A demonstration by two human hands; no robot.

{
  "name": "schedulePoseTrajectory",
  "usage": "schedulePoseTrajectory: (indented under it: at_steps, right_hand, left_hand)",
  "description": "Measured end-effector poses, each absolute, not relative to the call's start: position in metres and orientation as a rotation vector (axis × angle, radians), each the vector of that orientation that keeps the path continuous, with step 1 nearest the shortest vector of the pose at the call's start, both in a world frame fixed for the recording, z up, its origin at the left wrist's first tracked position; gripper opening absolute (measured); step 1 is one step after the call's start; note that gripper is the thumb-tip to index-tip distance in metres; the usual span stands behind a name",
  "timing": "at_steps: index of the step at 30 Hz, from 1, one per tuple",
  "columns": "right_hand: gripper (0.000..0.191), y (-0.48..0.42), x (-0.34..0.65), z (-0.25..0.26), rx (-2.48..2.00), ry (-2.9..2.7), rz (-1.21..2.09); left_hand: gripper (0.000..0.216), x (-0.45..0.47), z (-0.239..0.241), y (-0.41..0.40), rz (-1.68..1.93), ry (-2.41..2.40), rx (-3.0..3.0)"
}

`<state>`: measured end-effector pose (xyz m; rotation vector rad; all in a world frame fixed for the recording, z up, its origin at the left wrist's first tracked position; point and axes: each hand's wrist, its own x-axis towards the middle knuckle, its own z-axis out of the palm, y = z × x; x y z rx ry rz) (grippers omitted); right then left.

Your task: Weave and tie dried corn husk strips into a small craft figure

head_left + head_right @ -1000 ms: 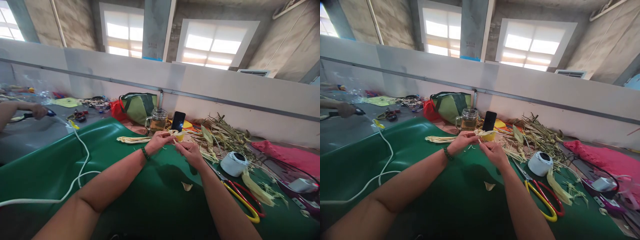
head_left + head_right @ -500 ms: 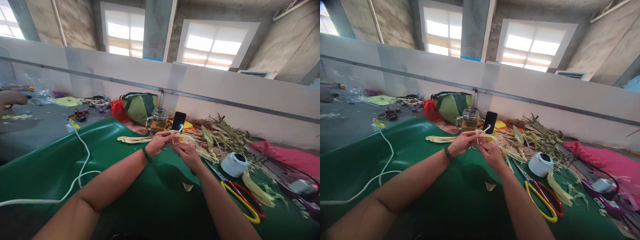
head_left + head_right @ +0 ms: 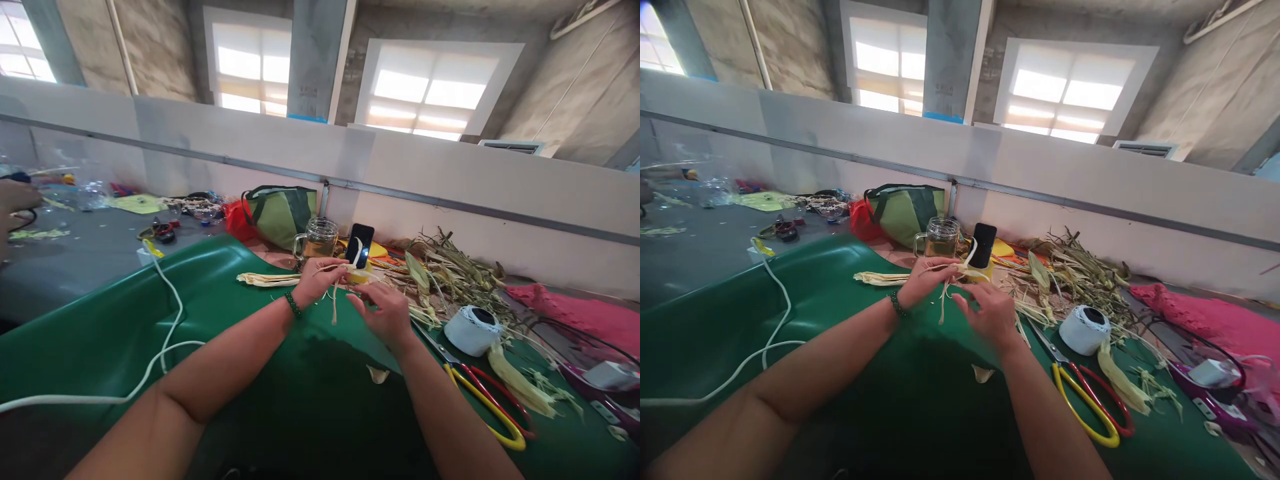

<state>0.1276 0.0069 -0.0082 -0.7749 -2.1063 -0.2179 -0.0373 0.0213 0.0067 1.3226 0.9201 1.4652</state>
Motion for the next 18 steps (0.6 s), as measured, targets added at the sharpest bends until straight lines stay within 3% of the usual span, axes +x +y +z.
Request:
schedulePoseTrajectory:
  at_steps: [3,9,14,18]
  right_hand:
    - [0.025,0.005,0.123,-0.007,-0.712,-2.024,-0.279]
    - [0.023,0.010,0.119,-0.010,-0.699,-2.120,-0.241]
    - [0.023,0.012,0.123,-0.009,-0.696,-2.148,-0.202]
    - [0.020,0.007,0.121,-0.005,-0.624,-2.090,-0.065]
  left_hand:
    - [0.015,-0.033,0.001,0.018,1.411,1.024,1.722]
    - [0.015,-0.026,-0.008,0.019,1.229,1.140,2.201]
    - [0.027,-0.020,-0.018,0.030,1.228,1.010,2.086]
    - [0.016,-0.012,-0.033,0.034,1.287,0.872,1.737]
